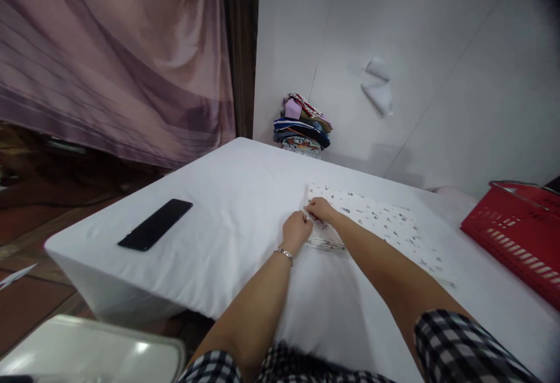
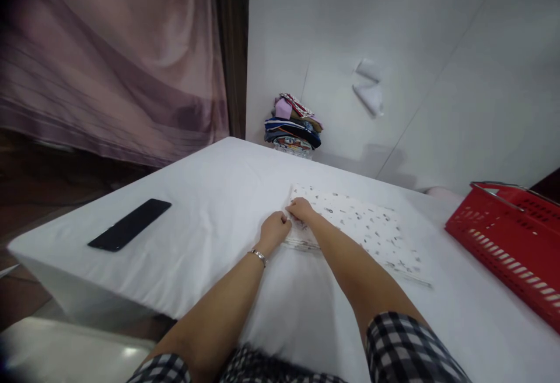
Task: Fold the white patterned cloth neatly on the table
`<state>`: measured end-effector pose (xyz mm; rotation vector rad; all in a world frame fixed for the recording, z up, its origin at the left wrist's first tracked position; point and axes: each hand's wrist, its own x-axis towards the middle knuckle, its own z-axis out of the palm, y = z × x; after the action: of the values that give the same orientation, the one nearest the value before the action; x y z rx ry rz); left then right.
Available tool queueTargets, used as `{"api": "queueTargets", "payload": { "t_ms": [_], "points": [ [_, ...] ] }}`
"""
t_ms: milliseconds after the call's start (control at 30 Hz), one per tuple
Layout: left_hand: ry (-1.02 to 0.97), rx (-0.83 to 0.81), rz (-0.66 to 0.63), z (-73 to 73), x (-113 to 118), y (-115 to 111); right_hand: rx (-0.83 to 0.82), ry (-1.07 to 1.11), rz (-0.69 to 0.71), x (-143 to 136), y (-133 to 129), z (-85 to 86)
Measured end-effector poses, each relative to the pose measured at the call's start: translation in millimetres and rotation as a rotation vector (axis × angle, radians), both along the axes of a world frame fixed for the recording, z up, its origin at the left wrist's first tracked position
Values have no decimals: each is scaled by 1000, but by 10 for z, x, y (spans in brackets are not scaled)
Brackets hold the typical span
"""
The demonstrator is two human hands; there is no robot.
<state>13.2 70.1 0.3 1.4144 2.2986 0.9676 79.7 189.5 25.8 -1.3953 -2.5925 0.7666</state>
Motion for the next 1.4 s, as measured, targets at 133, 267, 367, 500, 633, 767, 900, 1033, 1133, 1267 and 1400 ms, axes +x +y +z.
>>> {"api": "queueTargets", "payload": {
  "t_ms": [133,267,367,500,633,767,900,1033,1133,1267,1400],
  "points": [
    [11,-3,-5,1,7,-8,42,-22,18,-28,-15,12],
    [24,-17,0,20,23,-13,72,-6,9,-28,-26,6],
    [34,-66,-4,39,33,-13,32,31,-2,9,-27,-33],
    [54,-94,-21,44,28,-11,-6,106,-11,81,-68,-92],
    [26,-82,-33,36,10,-5,12,201,-29,138,-149,-125],
    [-1,-80,-25,48,-9,6,-46,334,-89,279,-196,-168],
    [-52,-82,-17,51,-36,14,29,515,-105,665,-311,-189],
    [-131,-78,-21,32,-75,17,232,461,93,1128,-545,-151],
    [-190,-53,-36,39,-113,26,291,419,193,1310,-711,-150],
    [-211,10,-95,98,-177,23,345,389,232,1297,-826,-196],
    [-266,71,-194,124,-218,-66,387,339,224,1186,-865,-216]
  ]
}}
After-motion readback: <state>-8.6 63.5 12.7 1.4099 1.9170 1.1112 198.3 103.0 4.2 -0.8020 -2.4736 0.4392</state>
